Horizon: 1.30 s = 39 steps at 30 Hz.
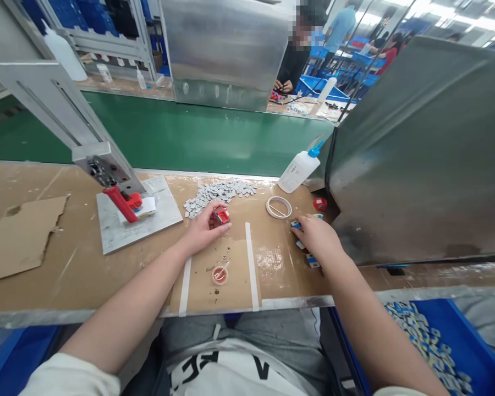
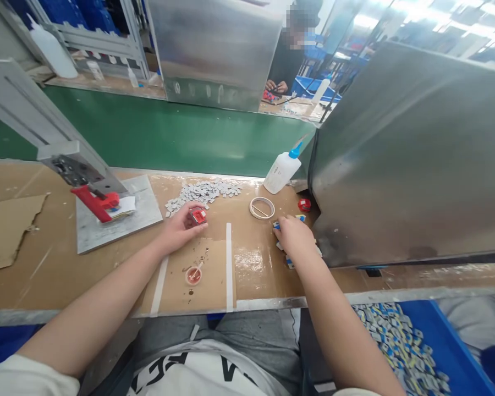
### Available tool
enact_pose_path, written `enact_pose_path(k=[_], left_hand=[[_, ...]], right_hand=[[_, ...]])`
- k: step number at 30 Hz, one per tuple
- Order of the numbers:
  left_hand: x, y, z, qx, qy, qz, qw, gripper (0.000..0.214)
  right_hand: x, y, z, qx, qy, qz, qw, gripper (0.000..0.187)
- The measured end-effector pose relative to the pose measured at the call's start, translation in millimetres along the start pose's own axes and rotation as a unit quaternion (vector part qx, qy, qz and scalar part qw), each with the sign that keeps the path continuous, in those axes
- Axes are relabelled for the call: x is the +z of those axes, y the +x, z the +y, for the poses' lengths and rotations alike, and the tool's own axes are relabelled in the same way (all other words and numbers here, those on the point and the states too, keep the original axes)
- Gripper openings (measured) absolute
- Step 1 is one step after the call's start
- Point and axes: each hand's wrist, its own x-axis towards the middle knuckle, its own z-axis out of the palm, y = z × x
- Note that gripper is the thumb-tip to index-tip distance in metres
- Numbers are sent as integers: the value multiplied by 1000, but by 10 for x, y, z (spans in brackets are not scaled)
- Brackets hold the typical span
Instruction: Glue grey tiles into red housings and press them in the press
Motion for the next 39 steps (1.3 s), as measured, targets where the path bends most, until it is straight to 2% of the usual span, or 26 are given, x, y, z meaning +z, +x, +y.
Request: enact_pose_path(k=[3, 5, 7, 9, 11, 13, 16, 20, 30, 34, 39], left_hand=[[-4, -19, 14, 0, 0, 2, 1000, 49], [-6, -25, 30, 6, 27, 10, 1000, 46], [-6, -27, 44, 17, 75, 24, 997, 44], [-6, -28, 47, 30, 118, 42, 992, 43], [-4, -32, 33, 41, 139, 59, 988, 42], [0, -40, 7, 50, 150, 74, 985, 40], [10, -50, -21, 51, 177, 92, 979, 39], [19, -46, -14, 34, 223, 102, 969, 38], [48, -26, 64, 10, 323, 75, 943, 37], [82, -28, 56, -3, 338, 68, 939, 37], [90, -33, 29, 3, 338, 71, 939, 40]], right_hand=[[-22, 41, -89, -44, 59, 42, 996, 22], [-57, 38, -236, -103, 183, 91, 974, 27], [-78, 34, -468, -165, 357, 119, 912, 32], [-67, 53, -752, -199, 524, 111, 820, 37], [-25, 99, -1023, -207, 628, 90, 745, 41], [33, 158, -1220, -212, 666, 81, 711, 42], [116, 212, -1346, -219, 670, 90, 704, 41], [158, 182, -1358, -231, 663, 114, 703, 34], [157, 140, -1420, -287, 522, 228, 770, 35], [200, 148, -1418, -288, 500, 235, 782, 34], [208, 164, -1459, -284, 492, 203, 798, 33]])
